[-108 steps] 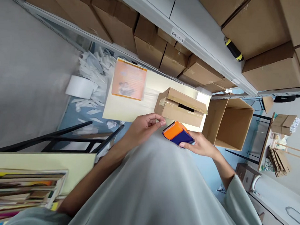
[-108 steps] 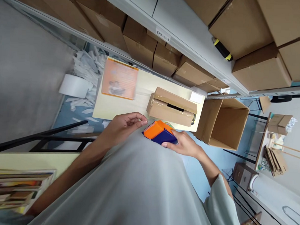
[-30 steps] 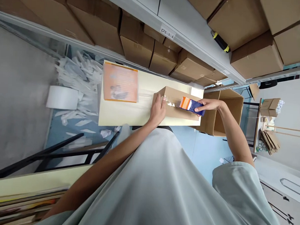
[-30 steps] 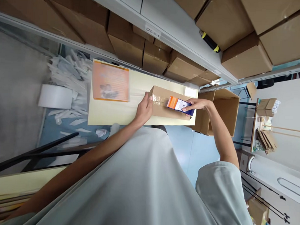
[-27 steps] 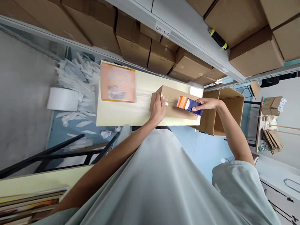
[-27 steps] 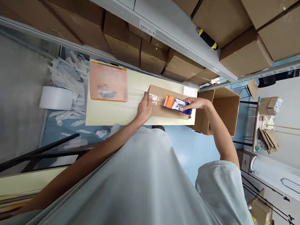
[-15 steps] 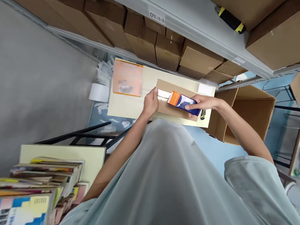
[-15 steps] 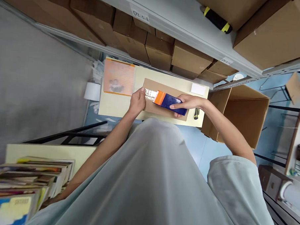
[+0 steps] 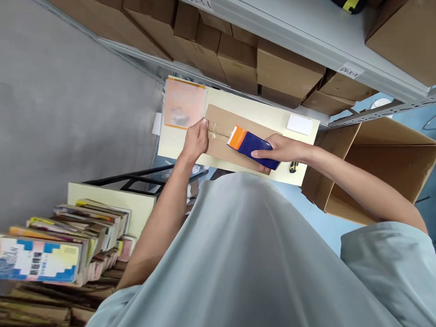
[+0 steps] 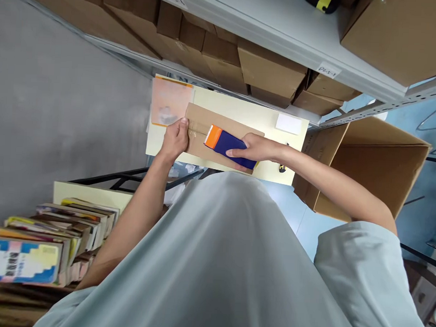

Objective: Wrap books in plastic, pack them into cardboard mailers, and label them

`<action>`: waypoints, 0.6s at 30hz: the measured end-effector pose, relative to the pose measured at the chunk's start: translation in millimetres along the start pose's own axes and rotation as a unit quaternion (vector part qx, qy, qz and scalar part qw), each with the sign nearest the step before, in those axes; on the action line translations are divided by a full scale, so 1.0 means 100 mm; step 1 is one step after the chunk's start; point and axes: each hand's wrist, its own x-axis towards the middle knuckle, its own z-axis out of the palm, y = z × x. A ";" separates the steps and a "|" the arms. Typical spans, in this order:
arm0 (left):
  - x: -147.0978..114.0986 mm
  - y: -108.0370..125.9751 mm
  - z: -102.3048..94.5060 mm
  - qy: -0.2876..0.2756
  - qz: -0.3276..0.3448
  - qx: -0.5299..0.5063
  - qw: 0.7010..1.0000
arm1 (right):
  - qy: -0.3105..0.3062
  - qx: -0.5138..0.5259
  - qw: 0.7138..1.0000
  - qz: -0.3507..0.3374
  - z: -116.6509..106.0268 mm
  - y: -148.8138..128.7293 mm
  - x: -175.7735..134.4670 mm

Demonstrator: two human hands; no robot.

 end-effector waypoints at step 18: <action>-0.03 0.02 -0.01 -0.010 0.023 0.085 0.996 | 0.031 -0.046 0.992 0.110 -0.26 0.28 -1.45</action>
